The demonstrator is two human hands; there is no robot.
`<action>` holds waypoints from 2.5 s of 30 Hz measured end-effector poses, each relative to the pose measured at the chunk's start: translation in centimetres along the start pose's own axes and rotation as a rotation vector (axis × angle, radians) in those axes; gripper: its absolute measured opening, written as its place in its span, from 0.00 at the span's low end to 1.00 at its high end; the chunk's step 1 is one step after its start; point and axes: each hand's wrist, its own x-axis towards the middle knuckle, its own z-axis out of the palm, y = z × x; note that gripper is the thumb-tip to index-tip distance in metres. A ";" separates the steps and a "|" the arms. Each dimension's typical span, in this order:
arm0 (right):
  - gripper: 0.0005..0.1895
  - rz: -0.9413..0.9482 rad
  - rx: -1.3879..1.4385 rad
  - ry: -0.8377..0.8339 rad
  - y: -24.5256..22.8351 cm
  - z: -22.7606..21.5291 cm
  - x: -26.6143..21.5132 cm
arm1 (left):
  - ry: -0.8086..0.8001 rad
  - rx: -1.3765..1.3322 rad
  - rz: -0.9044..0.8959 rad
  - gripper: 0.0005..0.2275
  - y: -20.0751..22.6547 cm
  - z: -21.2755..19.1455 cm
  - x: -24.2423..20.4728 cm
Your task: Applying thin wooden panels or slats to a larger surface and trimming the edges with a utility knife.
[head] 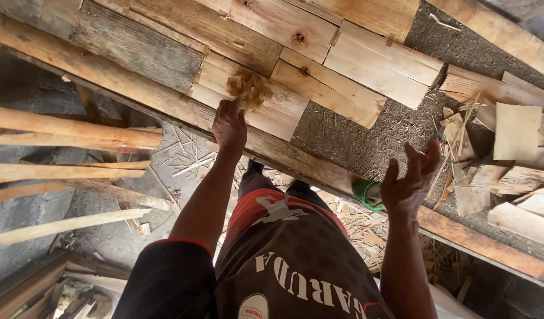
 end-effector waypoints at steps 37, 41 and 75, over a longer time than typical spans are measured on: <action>0.14 0.370 0.631 -0.467 -19.7 6.7 2.4 | -0.636 -0.833 0.137 0.19 9.2 -6.7 -2.7; 0.11 0.622 0.661 -0.480 -19.2 7.4 0.2 | -0.672 -0.858 0.182 0.18 10.0 -7.1 -3.0; 0.07 0.822 0.563 0.080 -3.6 1.1 -12.1 | -0.895 -0.701 0.164 0.05 22.9 3.4 -17.4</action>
